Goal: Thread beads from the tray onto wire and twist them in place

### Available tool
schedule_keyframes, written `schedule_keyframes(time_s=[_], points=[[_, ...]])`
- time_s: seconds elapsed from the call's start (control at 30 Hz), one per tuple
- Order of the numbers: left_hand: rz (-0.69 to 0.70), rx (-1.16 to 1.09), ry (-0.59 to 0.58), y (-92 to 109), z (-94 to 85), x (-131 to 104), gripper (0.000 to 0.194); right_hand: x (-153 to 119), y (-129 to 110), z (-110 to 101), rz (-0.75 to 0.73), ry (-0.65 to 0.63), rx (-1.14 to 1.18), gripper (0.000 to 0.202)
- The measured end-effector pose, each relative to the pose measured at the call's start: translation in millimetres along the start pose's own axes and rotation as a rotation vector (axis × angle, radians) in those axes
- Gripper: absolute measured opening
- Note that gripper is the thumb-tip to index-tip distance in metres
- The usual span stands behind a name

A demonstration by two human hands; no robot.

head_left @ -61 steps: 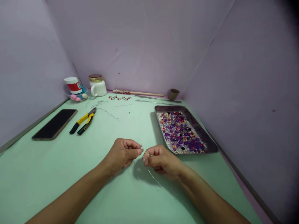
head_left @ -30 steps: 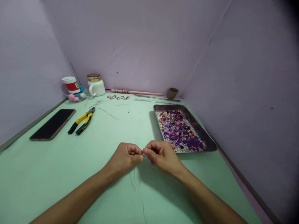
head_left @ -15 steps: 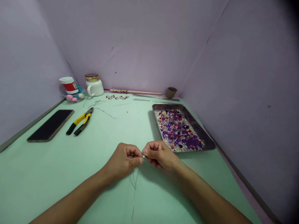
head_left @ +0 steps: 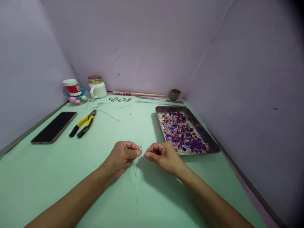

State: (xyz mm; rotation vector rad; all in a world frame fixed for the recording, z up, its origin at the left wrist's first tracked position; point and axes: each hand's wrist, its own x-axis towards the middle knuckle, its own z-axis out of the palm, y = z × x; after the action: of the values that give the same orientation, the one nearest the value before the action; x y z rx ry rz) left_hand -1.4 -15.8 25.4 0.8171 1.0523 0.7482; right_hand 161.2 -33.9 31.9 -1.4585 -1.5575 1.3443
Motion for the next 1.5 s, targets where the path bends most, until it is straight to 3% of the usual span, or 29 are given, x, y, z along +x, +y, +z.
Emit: schedule_keyframes(time_s=[0.27,0.4,0.47,0.57,0.63,0.8,1.03,1.13,1.23,1.37,1.5], points=[[0.015,-0.055,0.075,7.7,-5.0,5.0,0.015,-7.6,-4.7,-11.4,-0.041,-0.042,-0.274,0.013],[0.042,-0.158,0.169,19.8,-20.8,10.4,0.015,-11.2,-9.5,-26.1,-0.039,-0.052,-0.274,0.013],[0.051,-0.225,0.176,28.0,-33.0,13.1,0.015,-13.5,-13.7,-39.2,-0.038,0.009,-0.195,0.014],[0.057,-0.256,0.133,32.5,-43.1,15.3,0.018,-16.9,-17.0,-65.3,-0.061,0.224,-0.054,0.017],[-0.001,-0.256,0.128,27.6,-39.8,15.0,0.019,-18.0,-16.3,-85.7,-0.055,0.339,-0.049,0.021],[-0.065,-0.181,0.081,4.7,-13.7,14.3,0.025,-13.5,-20.5,-136.8,-0.016,0.456,-0.285,0.023],[-0.091,-0.115,0.121,-0.9,4.7,26.0,0.030,-3.2,-38.7,-180.5,-0.002,0.328,-0.520,0.012],[-0.122,-0.168,0.157,7.8,9.0,35.4,0.029,3.8,-31.1,-194.8,0.029,0.267,-0.637,0.010],[-0.063,-0.221,0.235,23.1,17.4,47.0,0.025,14.7,-18.7,-204.1,0.094,0.195,-0.724,0.011],[0.032,-0.287,0.270,37.7,35.2,65.3,0.023,33.7,-7.0,-195.6,0.125,0.090,-0.803,0.016],[0.072,-0.256,0.288,27.6,44.2,83.3,0.022,48.6,-1.7,-172.8,0.068,-0.035,-0.896,0.017]])
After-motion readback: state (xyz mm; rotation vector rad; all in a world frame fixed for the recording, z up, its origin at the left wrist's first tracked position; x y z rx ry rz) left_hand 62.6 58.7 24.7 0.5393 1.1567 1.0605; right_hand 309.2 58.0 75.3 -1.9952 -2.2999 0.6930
